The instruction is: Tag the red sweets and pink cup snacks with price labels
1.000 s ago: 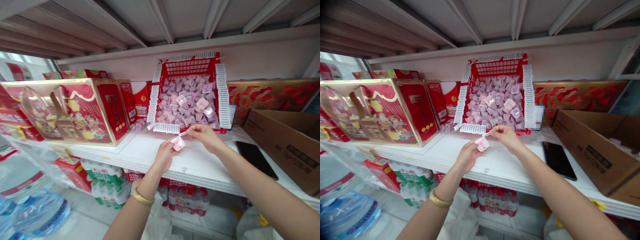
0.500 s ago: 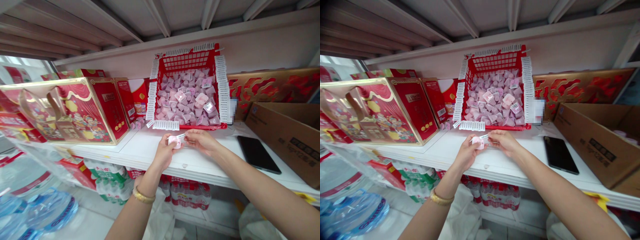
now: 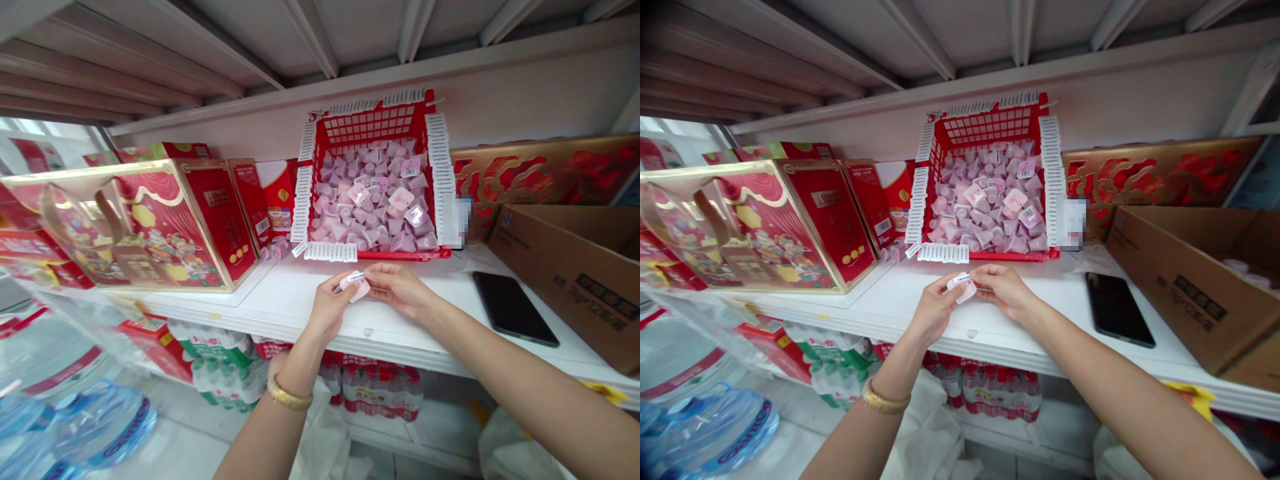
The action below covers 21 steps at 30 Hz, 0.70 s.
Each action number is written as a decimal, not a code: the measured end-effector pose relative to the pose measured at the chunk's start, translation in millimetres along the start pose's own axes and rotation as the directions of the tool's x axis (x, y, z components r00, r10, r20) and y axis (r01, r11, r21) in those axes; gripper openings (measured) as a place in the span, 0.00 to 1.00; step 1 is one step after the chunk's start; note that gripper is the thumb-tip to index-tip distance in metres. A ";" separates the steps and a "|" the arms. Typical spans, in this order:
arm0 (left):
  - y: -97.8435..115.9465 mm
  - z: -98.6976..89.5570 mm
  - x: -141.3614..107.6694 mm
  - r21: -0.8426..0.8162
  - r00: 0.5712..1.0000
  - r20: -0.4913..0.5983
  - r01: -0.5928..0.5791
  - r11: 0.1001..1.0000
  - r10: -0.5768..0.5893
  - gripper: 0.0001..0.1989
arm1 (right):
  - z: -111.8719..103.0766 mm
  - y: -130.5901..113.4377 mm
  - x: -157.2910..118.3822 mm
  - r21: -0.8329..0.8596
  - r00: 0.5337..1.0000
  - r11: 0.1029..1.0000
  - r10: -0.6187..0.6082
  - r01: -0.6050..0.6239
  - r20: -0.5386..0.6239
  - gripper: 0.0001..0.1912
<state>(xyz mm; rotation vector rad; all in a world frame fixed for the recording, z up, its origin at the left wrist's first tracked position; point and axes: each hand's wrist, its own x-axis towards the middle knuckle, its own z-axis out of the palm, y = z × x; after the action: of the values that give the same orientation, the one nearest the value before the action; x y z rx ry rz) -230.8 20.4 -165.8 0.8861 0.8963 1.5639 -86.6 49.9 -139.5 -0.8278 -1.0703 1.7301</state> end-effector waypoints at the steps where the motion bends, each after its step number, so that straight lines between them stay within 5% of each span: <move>1: -0.2 0.2 -0.1 0.005 1.000 0.009 -0.003 1.000 0.003 0.20 | 0.6 0.6 -0.2 -0.010 1.000 1.000 -0.007 0.007 -0.010 0.20; 11: 0.7 0.5 -2.0 0.001 0.998 0.047 0.031 1.000 -0.031 0.18 | 4.5 2.1 -0.6 -0.077 0.990 0.994 -0.090 0.082 -0.108 0.23; 21: 6.1 -0.8 -2.6 -0.014 0.991 0.080 0.104 0.994 -0.103 0.14 | 2.8 5.0 0.6 -0.206 0.993 0.972 -0.114 0.110 -0.010 0.14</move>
<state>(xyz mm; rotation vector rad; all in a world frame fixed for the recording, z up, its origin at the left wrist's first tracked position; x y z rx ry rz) -233.8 16.9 -160.8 0.8689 0.8569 1.4361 -91.0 48.5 -143.0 -0.8941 -1.2717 1.5306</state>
